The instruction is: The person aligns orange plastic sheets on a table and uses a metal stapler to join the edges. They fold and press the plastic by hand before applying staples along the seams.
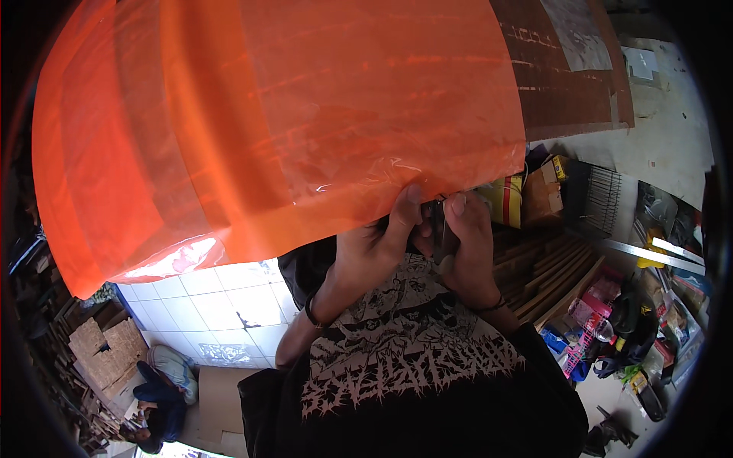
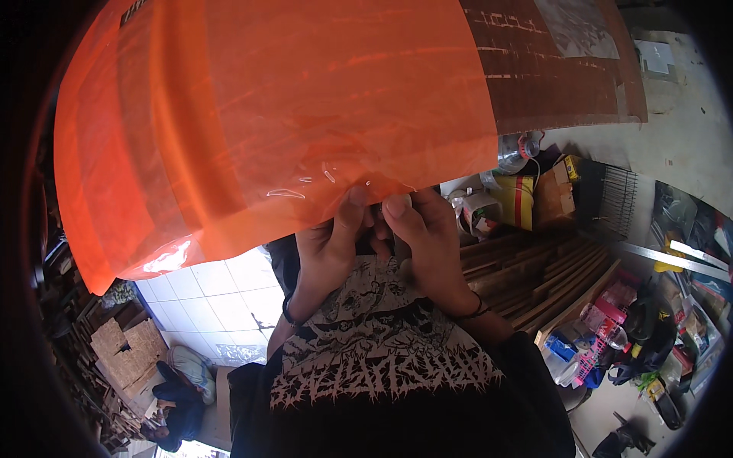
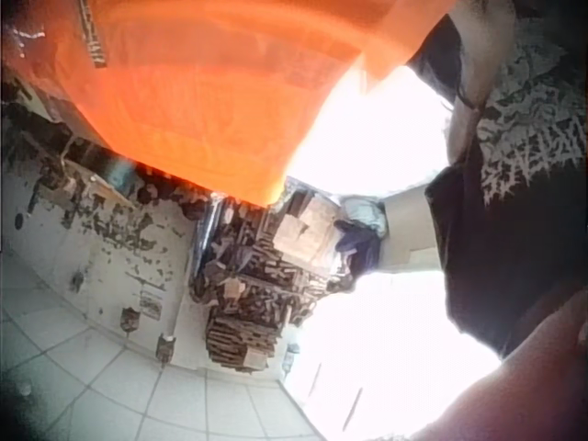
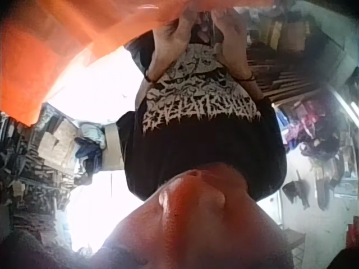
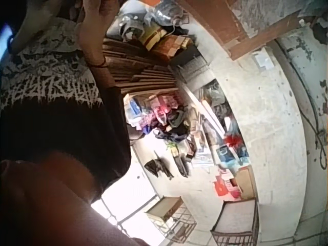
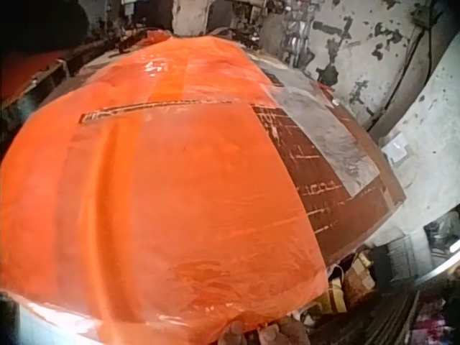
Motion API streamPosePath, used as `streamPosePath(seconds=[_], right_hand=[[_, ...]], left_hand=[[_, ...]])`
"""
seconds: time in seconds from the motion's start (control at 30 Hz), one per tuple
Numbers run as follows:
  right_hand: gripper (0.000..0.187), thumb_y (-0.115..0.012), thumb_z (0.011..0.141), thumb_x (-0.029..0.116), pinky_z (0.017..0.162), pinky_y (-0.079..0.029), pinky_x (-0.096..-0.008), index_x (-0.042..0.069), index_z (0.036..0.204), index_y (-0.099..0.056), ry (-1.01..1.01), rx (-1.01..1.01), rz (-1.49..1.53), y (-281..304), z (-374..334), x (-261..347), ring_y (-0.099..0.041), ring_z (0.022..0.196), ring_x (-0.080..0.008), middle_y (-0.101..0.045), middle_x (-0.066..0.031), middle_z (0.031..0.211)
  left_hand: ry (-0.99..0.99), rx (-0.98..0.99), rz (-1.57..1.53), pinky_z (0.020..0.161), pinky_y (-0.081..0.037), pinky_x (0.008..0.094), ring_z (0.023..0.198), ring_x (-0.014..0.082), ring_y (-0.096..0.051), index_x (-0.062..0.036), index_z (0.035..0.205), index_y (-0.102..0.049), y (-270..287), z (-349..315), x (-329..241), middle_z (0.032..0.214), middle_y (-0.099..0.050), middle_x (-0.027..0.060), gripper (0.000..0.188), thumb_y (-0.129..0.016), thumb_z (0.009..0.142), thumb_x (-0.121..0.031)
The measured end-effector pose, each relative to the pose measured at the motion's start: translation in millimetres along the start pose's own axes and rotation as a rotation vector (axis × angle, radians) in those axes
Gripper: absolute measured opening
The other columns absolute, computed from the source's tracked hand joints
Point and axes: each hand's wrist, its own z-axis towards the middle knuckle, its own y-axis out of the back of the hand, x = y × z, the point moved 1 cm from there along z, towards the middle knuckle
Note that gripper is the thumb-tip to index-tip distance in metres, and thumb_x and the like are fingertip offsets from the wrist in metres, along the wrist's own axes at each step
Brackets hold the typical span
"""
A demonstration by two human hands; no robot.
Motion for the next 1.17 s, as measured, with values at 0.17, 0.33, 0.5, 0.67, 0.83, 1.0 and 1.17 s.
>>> streamPosePath(seconds=[0.17,0.33,0.5,0.67,0.83,1.0,1.17], right_hand=[[0.031,-0.056,0.093,0.024,0.052,-0.044,-0.0234,0.0,0.111,-0.055,0.018,0.0,-0.048,1,-1,-1,-0.052,0.07,-0.0093,-0.057,-0.0041,0.085],[0.03,-0.055,0.093,0.025,0.053,-0.044,-0.023,-0.001,0.107,-0.057,0.034,0.002,-0.087,3,0,-3,-0.052,0.07,-0.0095,-0.057,-0.0041,0.084],[0.029,-0.055,0.093,0.024,0.054,-0.044,-0.0234,-0.002,0.104,-0.058,0.07,-0.027,-0.101,0,0,-3,-0.053,0.07,-0.0105,-0.057,-0.0043,0.083],[0.029,-0.055,0.093,0.025,0.055,-0.045,-0.0239,-0.002,0.104,-0.058,0.09,-0.047,-0.122,-3,2,-2,-0.053,0.071,-0.0109,-0.058,-0.005,0.085],[0.033,-0.054,0.094,0.029,0.054,-0.046,-0.0241,-0.001,0.107,-0.055,0.087,0.041,-0.16,9,4,-1,-0.055,0.071,-0.0113,-0.059,-0.0048,0.089],[0.042,-0.05,0.096,0.038,0.042,-0.037,-0.0191,0.001,0.116,-0.05,0.377,-0.288,-0.461,34,2,28,-0.056,0.064,-0.0093,-0.061,-0.0045,0.084],[0.046,-0.054,0.095,0.034,0.042,-0.036,-0.0178,0.001,0.126,-0.046,0.251,-0.143,-0.577,48,23,107,-0.058,0.055,-0.0118,-0.068,-0.0124,0.096]], left_hand=[[-0.025,0.013,0.015,0.049,-0.051,0.0231,0.059,0.0102,-0.058,0.0033,0.1,-0.055,1,1,0,0.073,-0.057,0.0051,0.019,-0.047,0.099,-0.014],[-0.047,0.024,0.018,0.049,-0.048,0.0223,0.057,0.0095,-0.057,0.0032,0.098,-0.056,2,2,2,0.069,-0.056,0.0036,0.018,-0.047,0.098,-0.013],[-0.051,0.039,0.038,0.049,-0.046,0.0221,0.056,0.009,-0.056,0.0021,0.097,-0.056,2,1,0,0.069,-0.056,0.0031,0.019,-0.046,0.099,-0.014],[-0.035,0.037,0.059,0.049,-0.045,0.022,0.057,0.0083,-0.055,0.0018,0.096,-0.056,4,1,3,0.069,-0.055,0.0026,0.02,-0.046,0.099,-0.015],[0.002,0.015,0.039,0.05,-0.044,0.0223,0.063,0.0098,-0.054,0.0014,0.103,-0.056,3,0,-1,0.073,-0.055,0.0038,0.019,-0.047,0.099,-0.016],[-0.093,0.005,0.252,0.059,-0.043,0.0229,0.063,0.008,-0.052,0.0017,0.098,-0.061,12,-1,1,0.071,-0.054,0.0007,0.016,-0.052,0.097,-0.011],[-0.073,0.04,0.257,0.062,-0.044,0.0228,0.065,0.0088,-0.053,-0.0006,0.103,-0.063,12,-13,-10,0.077,-0.057,0.0018,0.018,-0.055,0.095,-0.016]])
